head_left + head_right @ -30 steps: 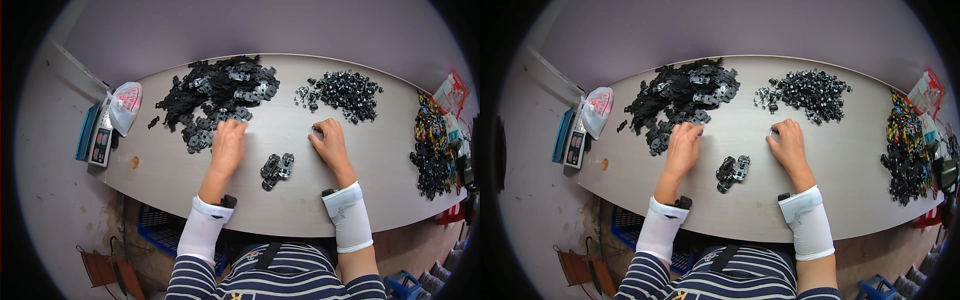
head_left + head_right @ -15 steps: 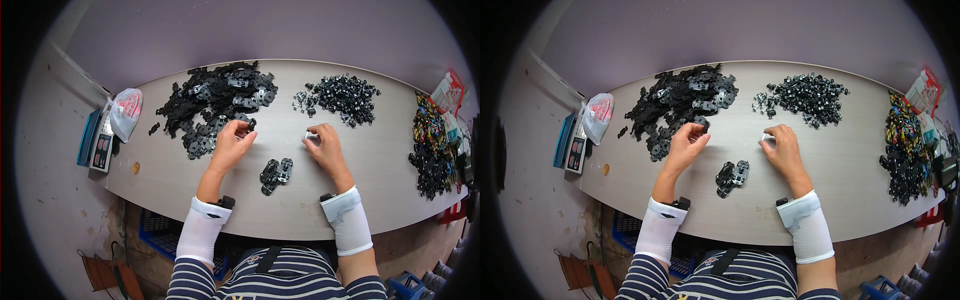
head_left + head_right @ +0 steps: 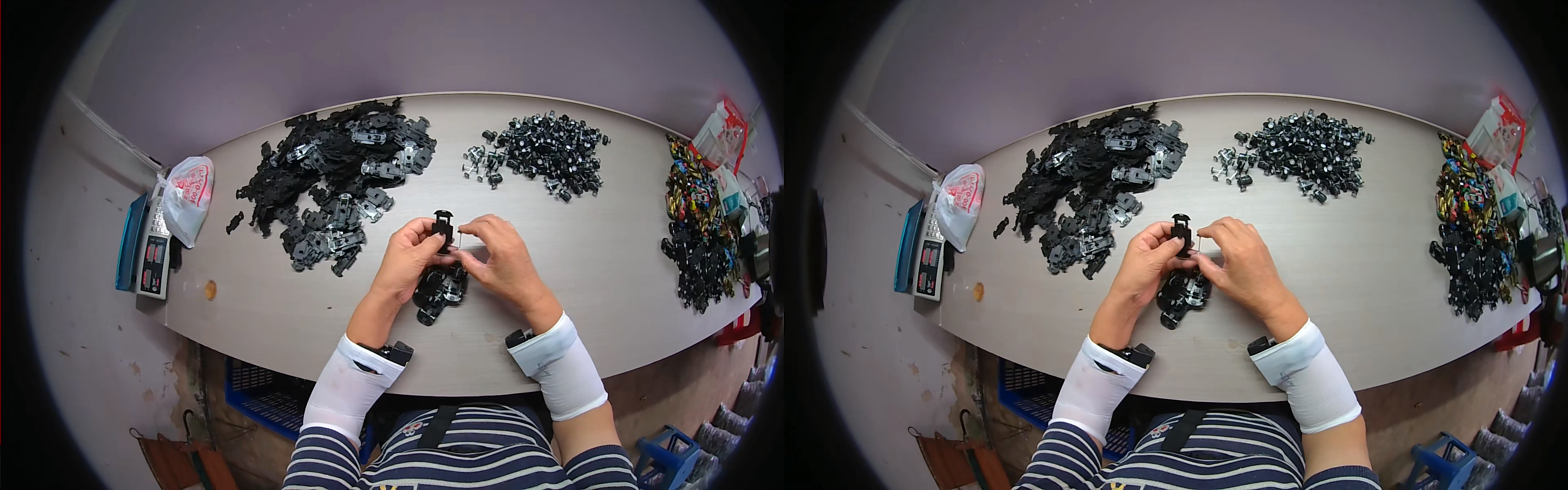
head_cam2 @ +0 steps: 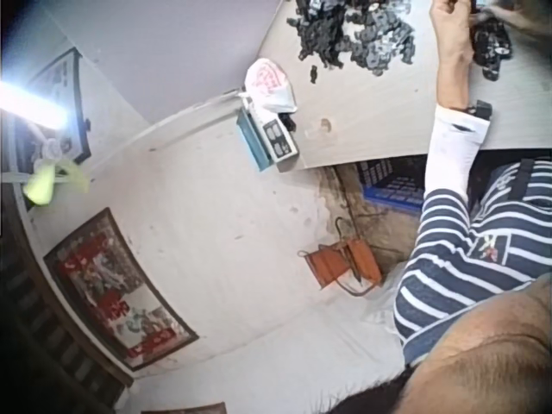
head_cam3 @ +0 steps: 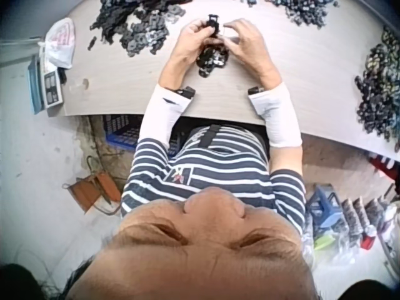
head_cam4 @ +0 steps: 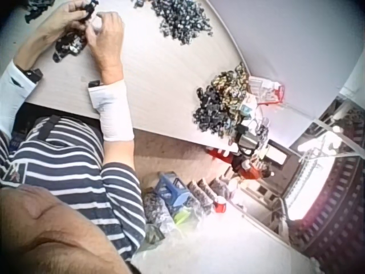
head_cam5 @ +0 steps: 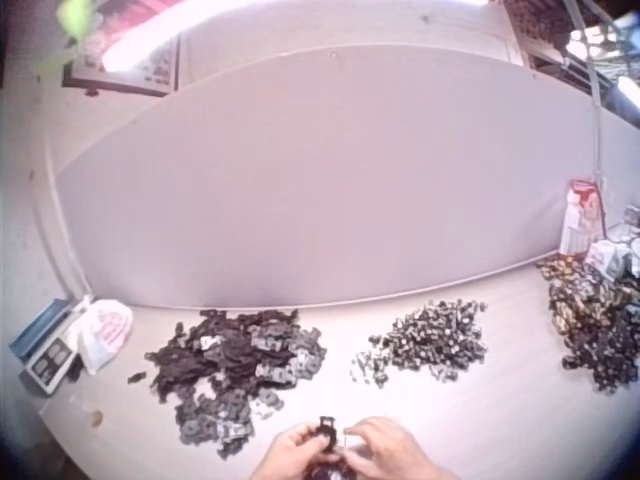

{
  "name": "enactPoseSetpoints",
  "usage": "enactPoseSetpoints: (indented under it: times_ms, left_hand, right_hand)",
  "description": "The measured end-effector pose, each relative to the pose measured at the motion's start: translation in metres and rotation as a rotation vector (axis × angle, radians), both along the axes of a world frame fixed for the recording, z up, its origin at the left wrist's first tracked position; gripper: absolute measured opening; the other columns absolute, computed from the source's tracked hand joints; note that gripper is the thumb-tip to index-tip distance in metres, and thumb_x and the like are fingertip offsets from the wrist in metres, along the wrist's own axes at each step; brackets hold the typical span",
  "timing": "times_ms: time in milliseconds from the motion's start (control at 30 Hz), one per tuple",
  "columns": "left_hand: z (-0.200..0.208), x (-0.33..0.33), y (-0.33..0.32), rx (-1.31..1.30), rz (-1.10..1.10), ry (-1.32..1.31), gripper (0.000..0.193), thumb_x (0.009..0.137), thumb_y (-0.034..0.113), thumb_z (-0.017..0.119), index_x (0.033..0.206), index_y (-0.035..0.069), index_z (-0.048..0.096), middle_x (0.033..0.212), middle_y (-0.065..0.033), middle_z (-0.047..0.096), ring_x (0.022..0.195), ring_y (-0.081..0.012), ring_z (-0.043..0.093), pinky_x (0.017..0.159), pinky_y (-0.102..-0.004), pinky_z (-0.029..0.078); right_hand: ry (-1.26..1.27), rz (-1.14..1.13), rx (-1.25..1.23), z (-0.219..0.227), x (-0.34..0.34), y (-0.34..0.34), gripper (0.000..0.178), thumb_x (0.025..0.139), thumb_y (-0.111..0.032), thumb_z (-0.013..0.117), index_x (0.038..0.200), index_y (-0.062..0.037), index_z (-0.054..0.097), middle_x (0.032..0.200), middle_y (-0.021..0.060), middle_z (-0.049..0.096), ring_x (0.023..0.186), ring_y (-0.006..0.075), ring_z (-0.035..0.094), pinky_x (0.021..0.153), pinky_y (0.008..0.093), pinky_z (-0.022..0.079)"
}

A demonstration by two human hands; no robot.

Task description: Assembling small plastic parts by inserting metal pins.

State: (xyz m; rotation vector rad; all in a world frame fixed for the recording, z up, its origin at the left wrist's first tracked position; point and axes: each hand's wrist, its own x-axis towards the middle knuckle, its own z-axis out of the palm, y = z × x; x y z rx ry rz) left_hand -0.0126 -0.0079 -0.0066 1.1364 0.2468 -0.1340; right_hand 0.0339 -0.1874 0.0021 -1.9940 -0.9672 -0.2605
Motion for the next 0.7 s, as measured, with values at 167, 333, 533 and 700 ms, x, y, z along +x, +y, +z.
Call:
enactPoseSetpoints:
  times_ms: [167,333,533,700]
  left_hand:
    - [0.002,-0.003,0.004,0.266,-0.017,-0.059,0.021,0.091,0.007,0.058,0.112,0.001,0.061,0.091,-0.0011,0.063,0.076,-0.0057,0.058,0.062,-0.0193,0.048]
    - [0.005,-0.005,0.004,0.258,-0.023,-0.072,0.019,0.091,0.008,0.060,0.107,0.001,0.066,0.088,0.0000,0.066,0.073,-0.0041,0.057,0.061,-0.0183,0.045]
    - [-0.001,-0.003,-0.001,-0.107,0.046,-0.002,0.020,0.091,0.007,0.061,0.109,0.000,0.064,0.091,-0.0039,0.067,0.078,-0.0084,0.061,0.070,-0.0220,0.052]
    - [-0.006,-0.003,0.004,-0.091,0.031,-0.051,0.020,0.092,0.006,0.060,0.110,-0.001,0.063,0.094,-0.0052,0.067,0.079,-0.0088,0.061,0.071,-0.0217,0.051]
  right_hand:
    - [-0.079,-0.084,0.078,0.014,0.000,-0.002,0.031,0.073,-0.003,0.072,0.103,-0.0031,0.063,0.101,0.0123,0.064,0.098,0.0287,0.061,0.086,0.0367,0.049]
    - [0.087,0.015,0.015,0.009,-0.002,-0.002,0.033,0.074,-0.001,0.072,0.105,-0.0028,0.062,0.101,0.0126,0.065,0.096,0.0281,0.063,0.083,0.0348,0.051]
    - [0.080,0.008,0.007,0.004,-0.002,-0.002,0.029,0.077,-0.004,0.069,0.105,-0.0015,0.062,0.097,0.0125,0.064,0.082,0.0290,0.064,0.072,0.0353,0.053]
    - [0.123,0.020,0.004,0.001,0.000,-0.003,0.028,0.078,-0.005,0.070,0.105,-0.0013,0.063,0.096,0.0120,0.066,0.083,0.0283,0.065,0.073,0.0345,0.053]
